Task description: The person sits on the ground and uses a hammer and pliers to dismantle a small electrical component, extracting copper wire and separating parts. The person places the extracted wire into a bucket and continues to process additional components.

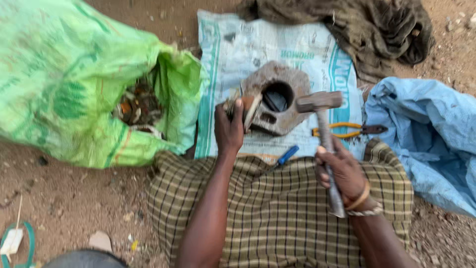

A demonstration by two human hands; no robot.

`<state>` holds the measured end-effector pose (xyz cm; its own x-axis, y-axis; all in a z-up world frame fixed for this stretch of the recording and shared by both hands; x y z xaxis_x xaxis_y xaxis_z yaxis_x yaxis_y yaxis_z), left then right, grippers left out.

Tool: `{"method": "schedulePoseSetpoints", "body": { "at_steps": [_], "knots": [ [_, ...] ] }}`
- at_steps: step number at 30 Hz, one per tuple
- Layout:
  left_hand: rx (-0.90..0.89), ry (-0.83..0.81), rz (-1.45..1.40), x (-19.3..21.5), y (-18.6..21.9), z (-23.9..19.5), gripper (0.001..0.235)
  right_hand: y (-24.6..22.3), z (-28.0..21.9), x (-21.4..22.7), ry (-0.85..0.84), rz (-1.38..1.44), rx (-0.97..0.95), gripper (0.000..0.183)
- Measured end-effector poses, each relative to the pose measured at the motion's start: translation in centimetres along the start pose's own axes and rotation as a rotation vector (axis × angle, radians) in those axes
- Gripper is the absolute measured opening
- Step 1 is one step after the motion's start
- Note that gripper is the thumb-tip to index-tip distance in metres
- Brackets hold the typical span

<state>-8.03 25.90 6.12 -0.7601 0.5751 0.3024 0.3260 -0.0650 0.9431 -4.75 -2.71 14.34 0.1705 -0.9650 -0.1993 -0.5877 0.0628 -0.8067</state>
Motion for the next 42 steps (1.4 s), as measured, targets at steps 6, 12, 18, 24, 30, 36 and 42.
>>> {"method": "schedulePoseSetpoints", "body": {
  "at_steps": [6,12,18,24,30,36,42],
  "knots": [
    [-0.092,-0.167,0.258,1.3,-0.2,0.2,0.102,5.0,0.9,-0.7,-0.078,0.064,-0.149,0.044],
    [-0.200,-0.669,0.719,13.3,2.5,-9.7,0.028,5.7,1.7,0.4,-0.115,0.101,-0.170,0.040],
    [-0.730,-0.926,0.906,22.1,-6.5,-25.0,0.039,5.9,1.9,0.9,-0.132,0.196,-0.185,0.036],
    [-0.217,-1.279,0.771,26.6,-9.0,-25.9,0.028,4.0,2.4,1.5,-0.146,0.282,-0.298,0.035],
    [-0.568,-0.584,0.727,19.6,-0.3,-14.4,0.039,4.6,2.3,1.0,-0.208,0.329,-0.293,0.043],
    [-0.039,-1.063,1.252,5.7,-5.2,-1.8,0.054,5.3,1.6,1.3,-0.193,0.289,-0.242,0.044],
    [-0.606,0.033,0.806,4.3,-3.6,6.8,0.054,5.3,2.0,1.1,-0.146,0.223,-0.241,0.049]
  ]
}}
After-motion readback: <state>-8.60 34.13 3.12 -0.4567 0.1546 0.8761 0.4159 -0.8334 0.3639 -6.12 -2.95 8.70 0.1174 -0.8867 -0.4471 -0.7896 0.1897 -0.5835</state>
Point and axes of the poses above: each hand's wrist, its own z-axis towards the middle knuckle, its own x-axis out of the back of the hand, y = z × x, the point moved 2 cm from there along z, towards the middle knuckle, and after that the axes turned 11 degrees about y, right-handed, at the moved point
